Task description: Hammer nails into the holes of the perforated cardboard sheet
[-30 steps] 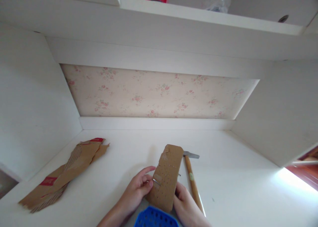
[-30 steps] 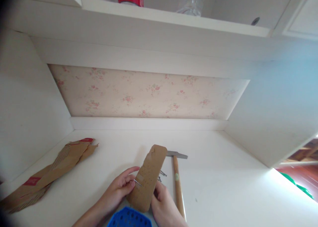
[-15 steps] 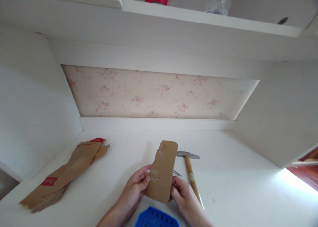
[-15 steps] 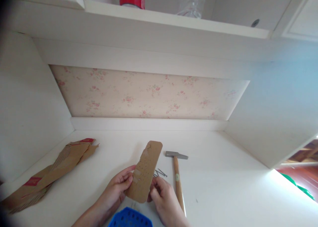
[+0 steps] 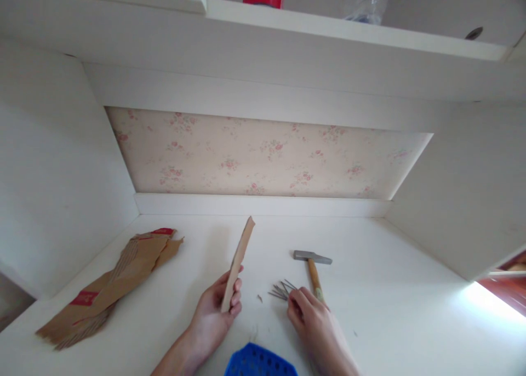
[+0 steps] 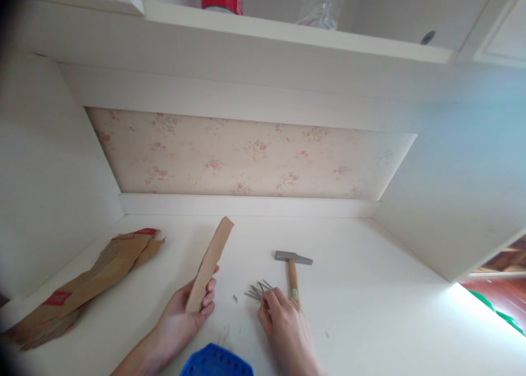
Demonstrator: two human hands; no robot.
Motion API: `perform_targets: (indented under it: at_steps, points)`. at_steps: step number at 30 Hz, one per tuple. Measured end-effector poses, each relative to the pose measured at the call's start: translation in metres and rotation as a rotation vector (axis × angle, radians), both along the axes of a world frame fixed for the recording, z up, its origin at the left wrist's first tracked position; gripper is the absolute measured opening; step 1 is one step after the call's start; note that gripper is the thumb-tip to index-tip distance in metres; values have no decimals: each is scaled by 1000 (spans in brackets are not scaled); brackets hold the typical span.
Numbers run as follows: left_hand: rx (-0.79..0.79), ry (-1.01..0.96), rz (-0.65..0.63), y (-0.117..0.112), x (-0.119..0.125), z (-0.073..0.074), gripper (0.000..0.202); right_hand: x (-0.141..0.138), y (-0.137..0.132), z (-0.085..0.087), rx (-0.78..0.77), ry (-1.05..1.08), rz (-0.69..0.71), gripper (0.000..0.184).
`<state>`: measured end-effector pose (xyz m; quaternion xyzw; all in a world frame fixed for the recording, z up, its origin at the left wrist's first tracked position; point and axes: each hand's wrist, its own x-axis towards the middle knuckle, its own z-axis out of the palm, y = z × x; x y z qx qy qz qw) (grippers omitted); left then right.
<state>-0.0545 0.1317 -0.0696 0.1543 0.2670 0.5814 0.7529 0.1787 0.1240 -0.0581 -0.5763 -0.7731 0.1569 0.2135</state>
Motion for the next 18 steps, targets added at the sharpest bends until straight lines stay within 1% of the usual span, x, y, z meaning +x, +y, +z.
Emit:
perform_targets:
  at_steps: [3,6,8,10,12,15,18]
  points:
    - [17,-66,-95,-7,-2,9,45,0,-1,1,15,-143,-8,29]
    - [12,-157,-235,-10,-3,17,54,-1,-1,5,24,-211,-27,31]
    - [6,-191,-292,-11,-4,18,60,-2,-2,6,26,-232,-42,31]
    - [6,-209,-309,-11,-4,17,61,-2,-3,8,24,-244,-50,30]
    - [20,-222,-295,-12,-5,15,55,-2,-4,8,24,-250,-53,30]
    - [27,-232,-298,-14,-5,17,48,-2,-5,9,27,-252,-59,30]
    - [-10,-252,-320,-15,-6,23,56,-3,-5,9,25,-243,-67,30]
